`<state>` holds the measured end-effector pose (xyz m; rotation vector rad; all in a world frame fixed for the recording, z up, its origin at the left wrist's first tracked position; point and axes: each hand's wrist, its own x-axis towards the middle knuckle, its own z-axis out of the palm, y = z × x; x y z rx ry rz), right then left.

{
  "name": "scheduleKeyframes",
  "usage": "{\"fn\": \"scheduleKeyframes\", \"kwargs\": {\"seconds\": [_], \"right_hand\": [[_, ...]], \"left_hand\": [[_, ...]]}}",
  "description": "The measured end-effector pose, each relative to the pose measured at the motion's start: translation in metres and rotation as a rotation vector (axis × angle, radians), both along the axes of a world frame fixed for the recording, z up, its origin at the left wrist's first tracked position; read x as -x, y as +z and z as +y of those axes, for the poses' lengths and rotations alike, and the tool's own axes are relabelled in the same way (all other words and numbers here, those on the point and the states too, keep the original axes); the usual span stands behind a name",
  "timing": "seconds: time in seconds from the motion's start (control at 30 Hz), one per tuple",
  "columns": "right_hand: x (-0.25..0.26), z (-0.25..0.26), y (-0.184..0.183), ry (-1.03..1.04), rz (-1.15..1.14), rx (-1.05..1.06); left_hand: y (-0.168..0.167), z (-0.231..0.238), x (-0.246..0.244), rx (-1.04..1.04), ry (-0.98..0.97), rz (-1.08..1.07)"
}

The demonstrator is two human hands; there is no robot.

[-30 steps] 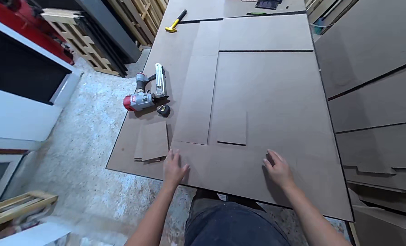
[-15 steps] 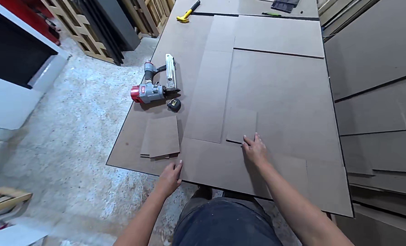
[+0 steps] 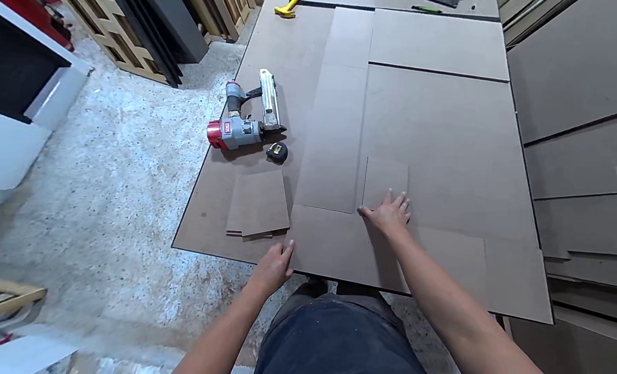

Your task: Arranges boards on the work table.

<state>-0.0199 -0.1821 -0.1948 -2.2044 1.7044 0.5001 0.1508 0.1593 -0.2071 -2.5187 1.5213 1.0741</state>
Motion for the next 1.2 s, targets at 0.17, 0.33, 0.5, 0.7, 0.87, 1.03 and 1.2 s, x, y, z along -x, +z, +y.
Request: {"fn": "scheduleKeyframes", "kwargs": {"seconds": [0.17,0.33,0.5,0.7,0.87,1.03,1.2], "right_hand": [[0.002,-0.015,0.004,0.075,0.081,-0.005],[0.029,-0.045,0.029,0.149,-0.192,0.079],[0.099,-0.075,0.055,-0.010,-0.553,0.324],[0.147,-0.113,0.033,-0.429,-0.889,0.187],[0.121,-0.078,-0.002,-0.494,-0.955,-0.027],[0.103,-0.047,-0.020,-0.347,-0.711,0.010],[0.102,-0.032,-0.026,-0.091,-0.480,0.105]], "left_hand": [[-0.002,0.000,0.001,-0.002,0.013,-0.004],[-0.001,-0.002,0.001,-0.009,0.013,-0.006],[0.005,-0.006,0.005,-0.034,0.074,-0.045],[0.017,-0.061,0.023,0.349,0.119,-0.201],[0.002,-0.177,0.024,0.324,-0.056,-0.153],[-0.037,-0.232,0.028,0.432,-0.223,-0.176],[-0.051,-0.229,0.029,0.493,-0.262,-0.185]]}}
